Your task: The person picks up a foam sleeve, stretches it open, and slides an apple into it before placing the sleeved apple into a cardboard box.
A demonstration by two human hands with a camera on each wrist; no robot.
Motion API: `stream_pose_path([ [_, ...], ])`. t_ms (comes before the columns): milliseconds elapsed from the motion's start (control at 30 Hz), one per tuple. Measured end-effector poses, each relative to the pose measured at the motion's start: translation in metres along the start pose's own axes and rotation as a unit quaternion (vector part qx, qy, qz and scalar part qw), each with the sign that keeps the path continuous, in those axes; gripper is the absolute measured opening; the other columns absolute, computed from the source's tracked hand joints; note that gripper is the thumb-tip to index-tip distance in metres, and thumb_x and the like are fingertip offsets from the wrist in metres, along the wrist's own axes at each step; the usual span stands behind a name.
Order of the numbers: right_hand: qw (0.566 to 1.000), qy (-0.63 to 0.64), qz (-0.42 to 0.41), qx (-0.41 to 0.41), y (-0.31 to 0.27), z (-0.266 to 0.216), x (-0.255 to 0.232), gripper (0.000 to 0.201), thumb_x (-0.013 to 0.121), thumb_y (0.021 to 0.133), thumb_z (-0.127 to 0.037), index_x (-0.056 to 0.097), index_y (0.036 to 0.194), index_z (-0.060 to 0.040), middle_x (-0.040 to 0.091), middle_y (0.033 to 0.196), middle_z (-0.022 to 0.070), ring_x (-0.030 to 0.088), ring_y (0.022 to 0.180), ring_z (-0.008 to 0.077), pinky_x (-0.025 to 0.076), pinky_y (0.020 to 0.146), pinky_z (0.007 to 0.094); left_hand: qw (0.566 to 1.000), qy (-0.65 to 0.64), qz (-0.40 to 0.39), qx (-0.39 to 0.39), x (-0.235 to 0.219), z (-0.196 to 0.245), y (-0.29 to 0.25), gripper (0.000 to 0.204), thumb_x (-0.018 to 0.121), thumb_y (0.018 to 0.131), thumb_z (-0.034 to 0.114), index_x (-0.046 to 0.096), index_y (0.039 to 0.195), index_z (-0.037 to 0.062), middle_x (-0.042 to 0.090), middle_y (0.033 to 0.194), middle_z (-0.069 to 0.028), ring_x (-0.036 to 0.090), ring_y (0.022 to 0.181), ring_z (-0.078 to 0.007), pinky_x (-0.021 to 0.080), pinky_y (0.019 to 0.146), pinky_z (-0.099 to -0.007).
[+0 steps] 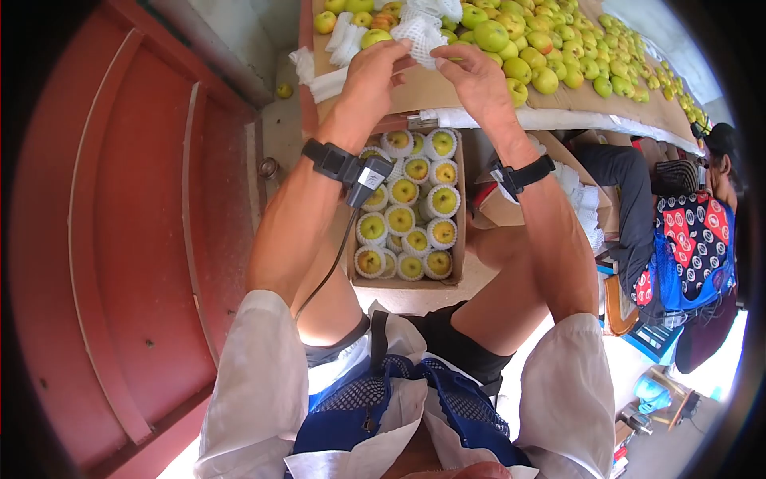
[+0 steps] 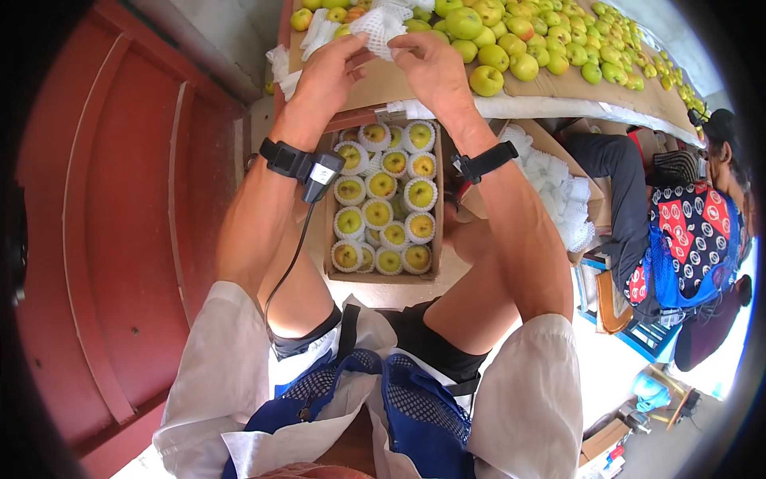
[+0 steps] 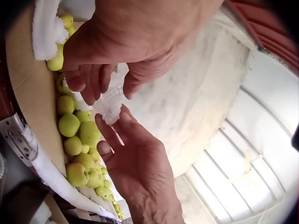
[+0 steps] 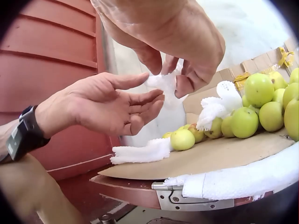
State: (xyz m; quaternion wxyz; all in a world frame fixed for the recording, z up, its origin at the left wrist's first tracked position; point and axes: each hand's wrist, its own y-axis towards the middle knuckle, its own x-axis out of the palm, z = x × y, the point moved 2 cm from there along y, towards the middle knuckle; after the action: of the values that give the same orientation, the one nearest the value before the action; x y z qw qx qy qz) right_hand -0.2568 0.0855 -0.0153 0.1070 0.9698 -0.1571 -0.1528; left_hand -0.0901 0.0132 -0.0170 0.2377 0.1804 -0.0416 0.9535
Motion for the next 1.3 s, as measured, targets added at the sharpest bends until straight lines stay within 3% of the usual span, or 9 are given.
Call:
stream_pose_path([
  [100, 0.999, -0.011, -0.005, 0.048, -0.002, -0.002, -0.004, 0.03, 0.067, 0.091, -0.028, 0.072, 0.107, -0.0043, 0.072, 0.095, 0.008, 0.065, 0.09, 0.0166, 0.05, 0.077, 0.0281, 0.99, -0.122, 0.029, -0.059, 0.0, -0.006, 0.014, 0.02, 0.063, 0.095, 0.017, 0.062, 0.109, 0.0039, 0.063, 0.104, -0.0053, 0.058, 0.096, -0.0189, 0.046, 0.081, -0.0346],
  [200, 0.992, 0.081, -0.027, 0.092, -0.003, -0.006, -0.012, 0.032, 0.066, 0.094, -0.035, 0.07, 0.105, -0.0049, 0.071, 0.097, 0.0042, 0.066, 0.092, 0.0112, 0.043, 0.07, 0.024, 0.984, -0.165, 0.008, -0.069, 0.004, -0.006, 0.015, 0.014, 0.061, 0.092, 0.014, 0.061, 0.101, 0.0031, 0.062, 0.096, -0.0053, 0.058, 0.087, -0.0177, 0.048, 0.074, -0.0324],
  [400, 0.976, 0.156, -0.039, 0.147, -0.007, -0.014, -0.02, 0.047, 0.063, 0.096, -0.049, 0.065, 0.11, -0.0038, 0.07, 0.105, 0.0075, 0.067, 0.1, 0.0176, 0.045, 0.072, 0.0268, 0.987, -0.157, -0.008, -0.044, 0.01, -0.001, 0.011, 0.014, 0.057, 0.091, 0.012, 0.06, 0.101, 0.0029, 0.064, 0.098, -0.006, 0.059, 0.089, -0.0176, 0.048, 0.079, -0.0339],
  [500, 0.956, 0.226, -0.046, 0.183, -0.008, -0.016, -0.019, 0.044, 0.06, 0.097, -0.046, 0.067, 0.111, -0.0049, 0.07, 0.105, 0.0072, 0.064, 0.098, 0.0175, 0.045, 0.076, 0.0305, 0.987, -0.146, -0.048, -0.042, 0.014, 0.001, 0.007, 0.018, 0.053, 0.093, 0.014, 0.061, 0.104, 0.0019, 0.065, 0.101, -0.0069, 0.06, 0.091, -0.0182, 0.048, 0.083, -0.0346],
  [700, 0.899, 0.386, -0.125, 0.162, -0.001, -0.003, -0.02, 0.037, 0.058, 0.101, -0.034, 0.06, 0.125, -0.0061, 0.066, 0.12, 0.0051, 0.06, 0.11, 0.0153, 0.047, 0.081, 0.0287, 0.988, -0.132, -0.068, -0.034, 0.017, 0.004, 0.002, 0.027, 0.047, 0.095, 0.014, 0.061, 0.111, -0.0016, 0.067, 0.108, -0.0092, 0.062, 0.098, -0.0199, 0.05, 0.088, -0.0361],
  [900, 0.93, 0.329, -0.093, 0.134, -0.005, -0.016, -0.022, 0.038, 0.063, 0.099, -0.027, 0.058, 0.13, -0.0062, 0.066, 0.12, 0.0049, 0.061, 0.109, 0.0159, 0.048, 0.083, 0.0291, 0.991, -0.124, -0.051, -0.024, 0.016, 0.01, -0.001, 0.029, 0.047, 0.094, 0.014, 0.061, 0.114, -0.0021, 0.067, 0.111, -0.0098, 0.063, 0.1, -0.0207, 0.051, 0.089, -0.0372],
  [1200, 0.941, 0.317, -0.092, 0.074, -0.003, -0.019, -0.013, 0.047, 0.069, 0.093, -0.023, 0.056, 0.132, -0.0016, 0.064, 0.114, 0.0055, 0.061, 0.101, 0.0152, 0.047, 0.08, 0.0297, 0.997, -0.057, -0.053, -0.001, 0.012, 0.009, -0.003, 0.03, 0.047, 0.095, 0.014, 0.06, 0.117, -0.002, 0.066, 0.112, -0.0082, 0.063, 0.099, -0.0182, 0.051, 0.088, -0.0359],
  [1300, 0.927, 0.353, -0.098, 0.083, 0.0, -0.01, -0.014, 0.046, 0.071, 0.091, -0.019, 0.057, 0.131, -0.001, 0.065, 0.113, 0.0053, 0.06, 0.1, 0.0144, 0.048, 0.08, 0.0291, 0.991, -0.116, -0.068, -0.019, 0.011, 0.006, -0.002, 0.03, 0.045, 0.097, 0.016, 0.06, 0.117, -0.0012, 0.066, 0.113, -0.0077, 0.063, 0.099, -0.018, 0.05, 0.087, -0.0343],
])
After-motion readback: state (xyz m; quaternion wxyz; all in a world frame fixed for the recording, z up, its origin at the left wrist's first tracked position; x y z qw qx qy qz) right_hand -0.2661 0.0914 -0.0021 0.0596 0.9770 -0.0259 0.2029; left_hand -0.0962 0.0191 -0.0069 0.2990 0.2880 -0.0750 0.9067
